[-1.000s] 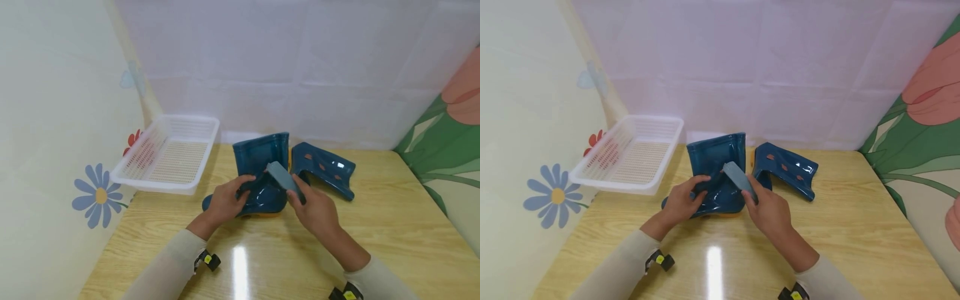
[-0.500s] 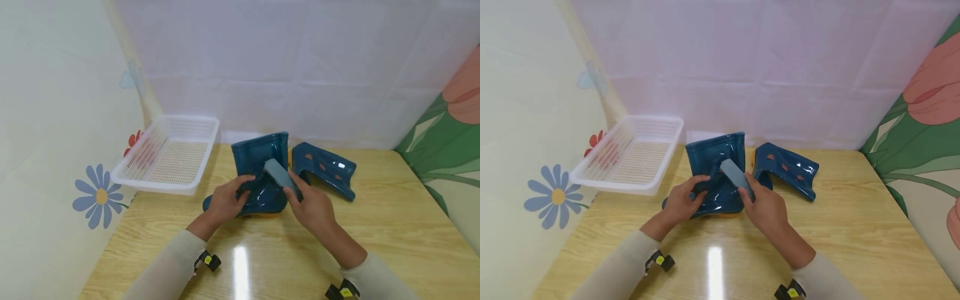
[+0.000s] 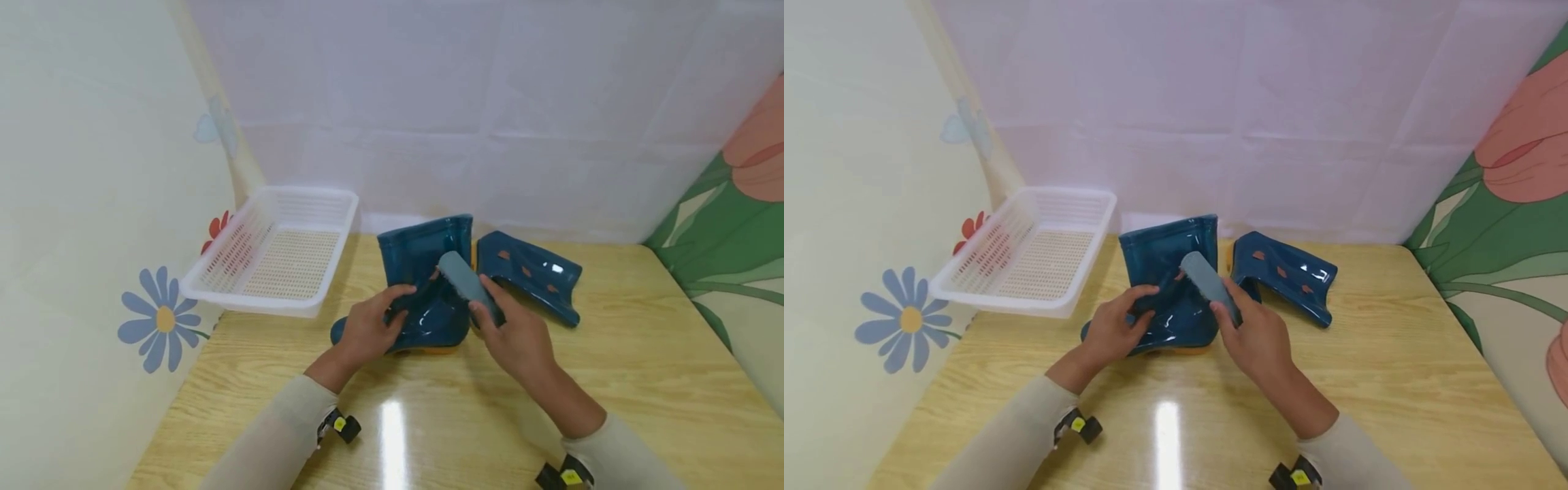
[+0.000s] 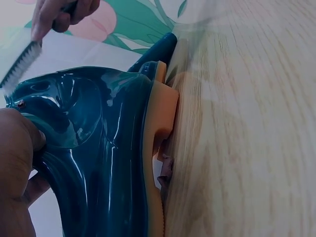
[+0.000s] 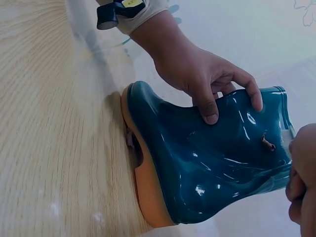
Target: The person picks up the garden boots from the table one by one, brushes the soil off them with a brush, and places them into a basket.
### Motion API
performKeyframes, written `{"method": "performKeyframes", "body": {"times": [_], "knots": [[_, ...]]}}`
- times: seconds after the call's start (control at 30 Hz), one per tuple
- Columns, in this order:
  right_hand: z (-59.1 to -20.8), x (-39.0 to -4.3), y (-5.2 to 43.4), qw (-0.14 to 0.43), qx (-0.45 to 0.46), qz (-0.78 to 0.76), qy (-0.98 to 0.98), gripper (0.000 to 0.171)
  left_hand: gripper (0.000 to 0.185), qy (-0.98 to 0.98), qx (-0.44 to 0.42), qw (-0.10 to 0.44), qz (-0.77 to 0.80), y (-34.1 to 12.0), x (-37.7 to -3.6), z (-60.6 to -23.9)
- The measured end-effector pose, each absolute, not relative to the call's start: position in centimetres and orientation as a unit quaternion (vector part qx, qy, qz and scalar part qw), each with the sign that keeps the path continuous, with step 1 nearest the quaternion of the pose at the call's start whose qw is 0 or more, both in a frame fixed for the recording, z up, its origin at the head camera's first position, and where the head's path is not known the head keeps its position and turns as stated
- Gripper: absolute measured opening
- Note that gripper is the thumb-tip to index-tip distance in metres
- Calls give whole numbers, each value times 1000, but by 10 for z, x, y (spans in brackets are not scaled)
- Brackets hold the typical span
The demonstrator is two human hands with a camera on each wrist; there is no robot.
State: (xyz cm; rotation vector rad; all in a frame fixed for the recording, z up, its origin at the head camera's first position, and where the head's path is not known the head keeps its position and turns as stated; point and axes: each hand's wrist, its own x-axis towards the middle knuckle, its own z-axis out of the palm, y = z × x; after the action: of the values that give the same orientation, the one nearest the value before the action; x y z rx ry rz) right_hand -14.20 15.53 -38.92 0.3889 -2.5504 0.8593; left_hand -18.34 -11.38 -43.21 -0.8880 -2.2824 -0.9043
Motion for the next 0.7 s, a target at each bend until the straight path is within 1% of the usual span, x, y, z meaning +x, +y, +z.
{"method": "performKeyframes", "body": {"times": [0.17, 0.23, 0.33, 0.6, 0.7], "knots": [[-393, -141, 153, 159, 138, 287, -935, 53, 52, -842, -331, 266, -334, -114, -183, -432], [-396, -137, 155, 146, 136, 281, -939, 53, 51, -841, -332, 267, -332, -113, -183, -432], [-401, -133, 161, 152, 137, 279, -938, 52, 51, -842, -333, 265, -331, -112, -183, -431], [-393, -136, 162, 206, 151, 304, -918, 51, 51, -846, -329, 266, -325, -113, -183, -430], [-392, -138, 157, 202, 153, 307, -917, 51, 51, -845, -331, 269, -323, -113, -183, -430]]}}
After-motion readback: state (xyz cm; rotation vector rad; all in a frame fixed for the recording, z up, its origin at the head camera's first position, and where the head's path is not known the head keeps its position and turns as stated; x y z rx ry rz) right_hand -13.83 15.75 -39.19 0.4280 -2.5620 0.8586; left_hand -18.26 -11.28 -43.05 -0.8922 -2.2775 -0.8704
